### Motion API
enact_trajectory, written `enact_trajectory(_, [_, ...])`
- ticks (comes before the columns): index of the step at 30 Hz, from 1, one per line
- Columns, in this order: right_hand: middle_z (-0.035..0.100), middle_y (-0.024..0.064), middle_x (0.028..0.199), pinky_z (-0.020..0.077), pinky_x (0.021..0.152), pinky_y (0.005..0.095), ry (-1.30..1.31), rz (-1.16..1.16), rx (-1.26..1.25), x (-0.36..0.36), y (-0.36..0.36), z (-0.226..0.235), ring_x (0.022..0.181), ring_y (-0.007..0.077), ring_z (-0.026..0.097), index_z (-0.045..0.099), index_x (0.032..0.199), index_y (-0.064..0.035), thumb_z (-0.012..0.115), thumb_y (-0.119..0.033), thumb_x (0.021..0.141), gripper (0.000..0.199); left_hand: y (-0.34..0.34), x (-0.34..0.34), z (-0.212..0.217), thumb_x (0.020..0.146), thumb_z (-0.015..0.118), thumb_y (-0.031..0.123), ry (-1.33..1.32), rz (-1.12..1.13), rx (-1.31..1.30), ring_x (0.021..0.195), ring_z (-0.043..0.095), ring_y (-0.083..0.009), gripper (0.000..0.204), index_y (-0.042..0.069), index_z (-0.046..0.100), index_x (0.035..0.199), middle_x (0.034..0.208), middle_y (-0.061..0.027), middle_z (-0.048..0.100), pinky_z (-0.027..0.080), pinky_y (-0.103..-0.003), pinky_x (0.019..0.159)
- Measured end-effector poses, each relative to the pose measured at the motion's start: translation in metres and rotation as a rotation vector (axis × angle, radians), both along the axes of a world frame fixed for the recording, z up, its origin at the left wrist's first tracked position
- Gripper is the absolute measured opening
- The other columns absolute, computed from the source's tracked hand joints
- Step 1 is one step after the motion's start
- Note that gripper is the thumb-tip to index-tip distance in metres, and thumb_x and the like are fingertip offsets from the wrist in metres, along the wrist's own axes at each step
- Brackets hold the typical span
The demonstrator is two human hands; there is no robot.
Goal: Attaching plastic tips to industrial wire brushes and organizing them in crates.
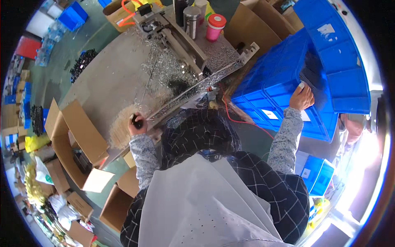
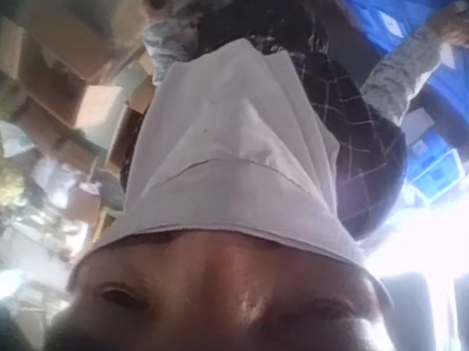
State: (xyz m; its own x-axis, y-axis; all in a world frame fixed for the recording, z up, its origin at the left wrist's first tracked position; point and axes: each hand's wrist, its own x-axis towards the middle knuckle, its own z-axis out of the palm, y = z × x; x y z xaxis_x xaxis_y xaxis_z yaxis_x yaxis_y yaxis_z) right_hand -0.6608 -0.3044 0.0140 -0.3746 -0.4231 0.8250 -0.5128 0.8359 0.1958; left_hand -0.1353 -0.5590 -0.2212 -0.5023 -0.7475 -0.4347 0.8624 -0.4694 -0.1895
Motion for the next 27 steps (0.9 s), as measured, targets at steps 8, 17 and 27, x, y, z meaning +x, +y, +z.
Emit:
enact_trajectory(8, [0.058, 0.0042, 0.082, 0.0352, 0.067, 0.0387, -0.062, -0.006, -0.014, 0.001, 0.001, 0.003, 0.073, 0.0241, 0.052, 0.057, 0.088, -0.0128, 0.039, -0.034, 0.081, 0.029, -0.012, 0.04, -0.004, 0.078, 0.05, 0.021, -0.443, 0.118, 0.195, 0.065, 0.055, -0.0221, 0.022, 0.001, 0.05, 0.087, 0.076, -0.0126, 0.056, 0.049, -0.03, 0.059])
enact_trajectory(17, [0.054, 0.0088, 0.094, 0.0354, 0.082, 0.0394, -0.592, 0.497, 0.061, 0.1, -0.091, -0.023, 0.092, 0.0265, 0.049, 0.055, 0.095, -0.0119, 0.058, -0.017, 0.065, 0.03, 0.01, 0.041, -0.002, 0.077, 0.051, 0.018, -0.14, 0.102, 0.12, 0.049, 0.04, -0.0124, 0.016, 0.003, 0.045, 0.074, 0.063, -0.0039, 0.044, 0.038, -0.023, 0.046])
enact_trajectory(27, [0.043, 0.014, 0.111, 0.0367, 0.082, 0.0451, -1.073, 0.5, 0.566, 0.136, -0.207, -0.16, 0.106, 0.0299, 0.04, 0.039, 0.113, -0.0042, 0.058, -0.029, 0.069, 0.054, 0.049, 0.054, 0.018, 0.074, 0.052, 0.015, -0.379, 0.268, 0.252, 0.058, 0.052, -0.0188, 0.016, 0.0, 0.052, 0.074, 0.069, -0.0086, 0.053, 0.05, -0.028, 0.056])
